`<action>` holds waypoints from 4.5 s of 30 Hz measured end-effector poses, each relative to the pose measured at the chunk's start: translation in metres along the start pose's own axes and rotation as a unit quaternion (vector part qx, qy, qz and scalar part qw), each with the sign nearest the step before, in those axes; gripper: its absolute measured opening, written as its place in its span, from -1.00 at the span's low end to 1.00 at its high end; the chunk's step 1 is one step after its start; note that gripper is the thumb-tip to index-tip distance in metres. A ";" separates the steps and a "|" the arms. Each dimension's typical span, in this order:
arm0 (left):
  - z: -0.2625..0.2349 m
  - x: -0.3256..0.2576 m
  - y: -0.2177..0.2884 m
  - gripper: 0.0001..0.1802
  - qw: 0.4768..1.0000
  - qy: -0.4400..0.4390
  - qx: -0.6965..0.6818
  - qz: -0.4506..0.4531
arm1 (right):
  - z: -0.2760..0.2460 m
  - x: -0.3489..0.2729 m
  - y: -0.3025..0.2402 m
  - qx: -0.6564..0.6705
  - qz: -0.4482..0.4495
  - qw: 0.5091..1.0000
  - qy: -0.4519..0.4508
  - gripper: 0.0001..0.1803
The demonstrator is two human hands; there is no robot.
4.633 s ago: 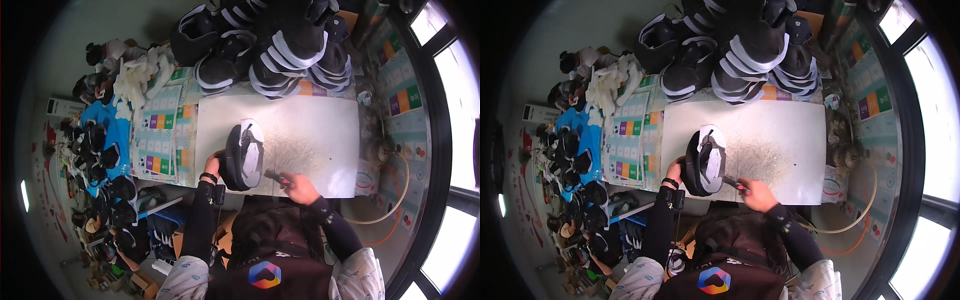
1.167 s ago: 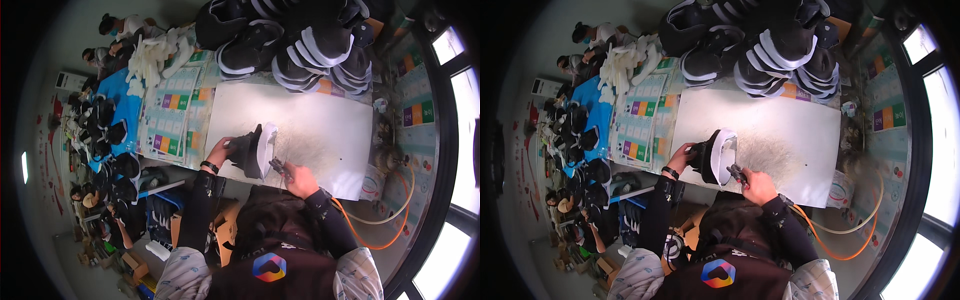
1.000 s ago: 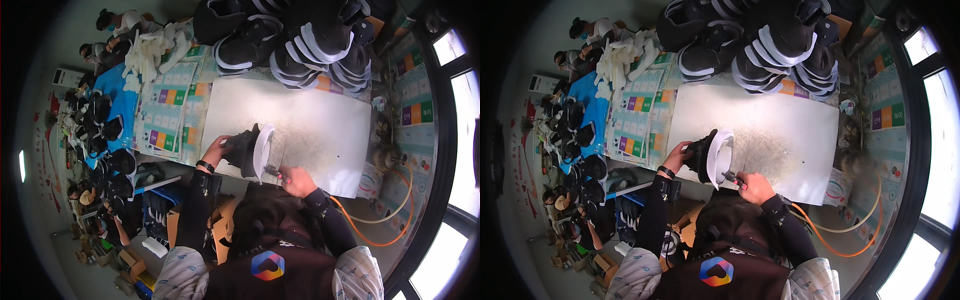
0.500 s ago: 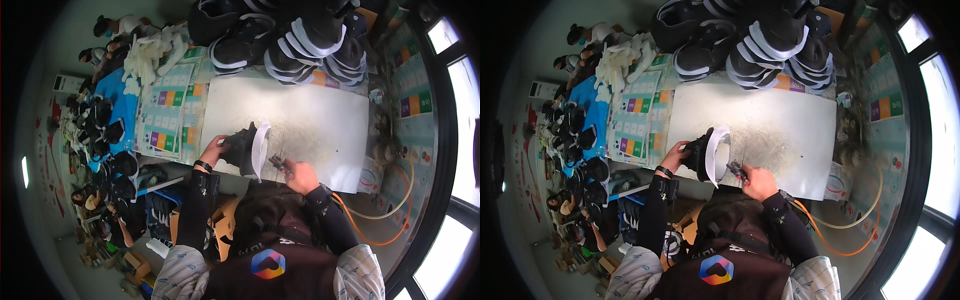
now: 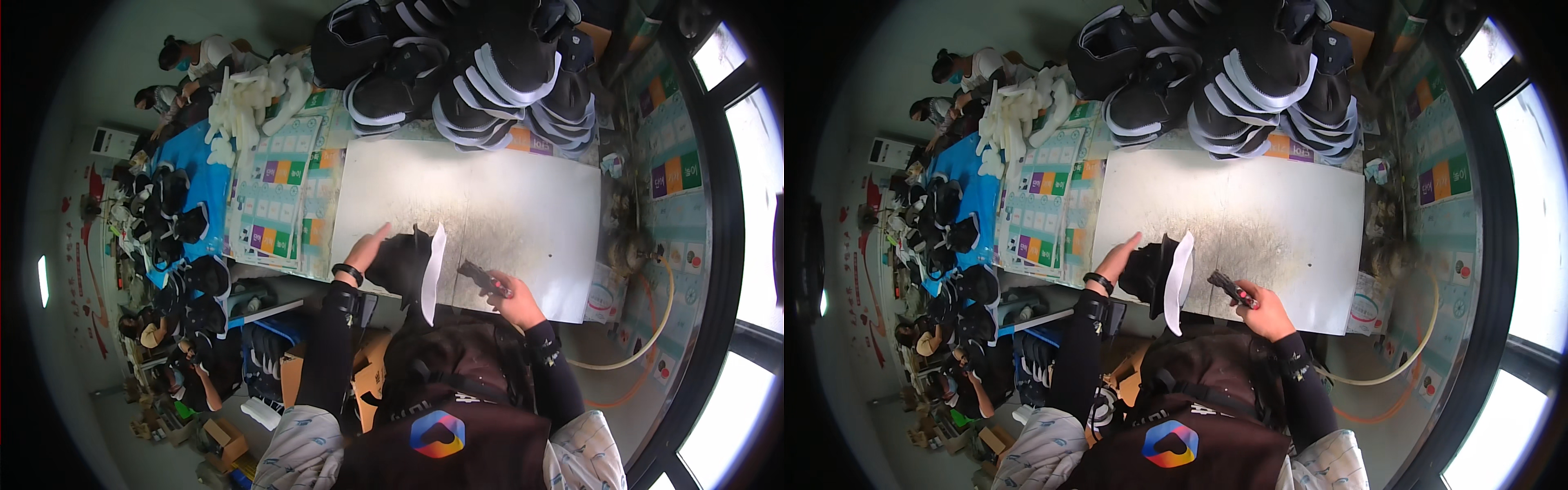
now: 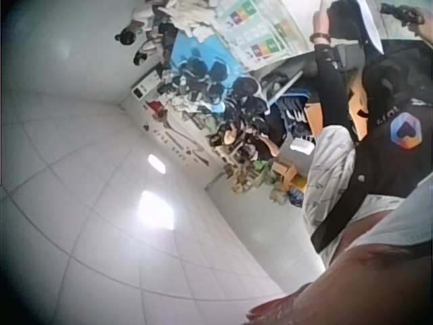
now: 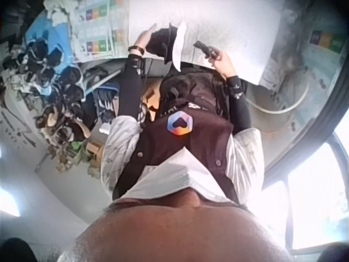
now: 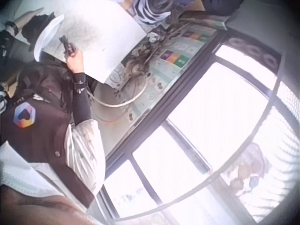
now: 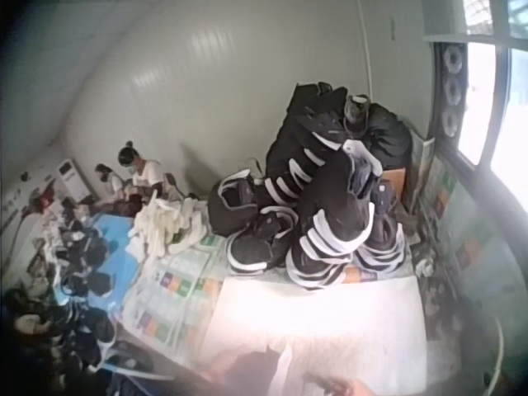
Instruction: Use a pneumatic air gun to clean and finish manufactured shoes.
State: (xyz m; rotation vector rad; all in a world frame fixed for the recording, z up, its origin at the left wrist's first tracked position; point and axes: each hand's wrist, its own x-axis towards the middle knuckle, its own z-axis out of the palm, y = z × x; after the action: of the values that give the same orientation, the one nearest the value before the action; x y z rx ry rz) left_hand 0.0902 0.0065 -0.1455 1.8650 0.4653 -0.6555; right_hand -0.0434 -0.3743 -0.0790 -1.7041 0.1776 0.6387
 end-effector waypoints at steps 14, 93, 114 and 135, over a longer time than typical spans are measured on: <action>-0.074 0.055 -0.044 -0.77 0.960 -0.034 0.027 0.275 | 0.012 -0.028 -0.049 -0.047 -0.131 0.980 0.143 -0.58; -0.039 0.018 -0.069 -0.74 0.983 0.061 0.051 0.163 | 0.069 0.040 -0.006 -0.117 0.017 0.993 -0.006 -0.50; -0.012 -0.052 0.079 -0.88 0.767 -0.098 0.367 0.518 | -0.043 0.002 -0.024 0.102 0.048 0.989 0.095 -0.52; 0.021 -0.028 0.100 -0.86 0.601 0.077 0.637 0.477 | -0.016 0.009 -0.018 0.001 -0.073 0.995 0.065 -0.66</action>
State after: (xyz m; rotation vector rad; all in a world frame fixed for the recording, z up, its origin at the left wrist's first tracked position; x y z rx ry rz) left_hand 0.1233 -0.0504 -0.0627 3.0097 -1.2756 0.0752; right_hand -0.0223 -0.3832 -0.0661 -1.7391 0.1434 0.4199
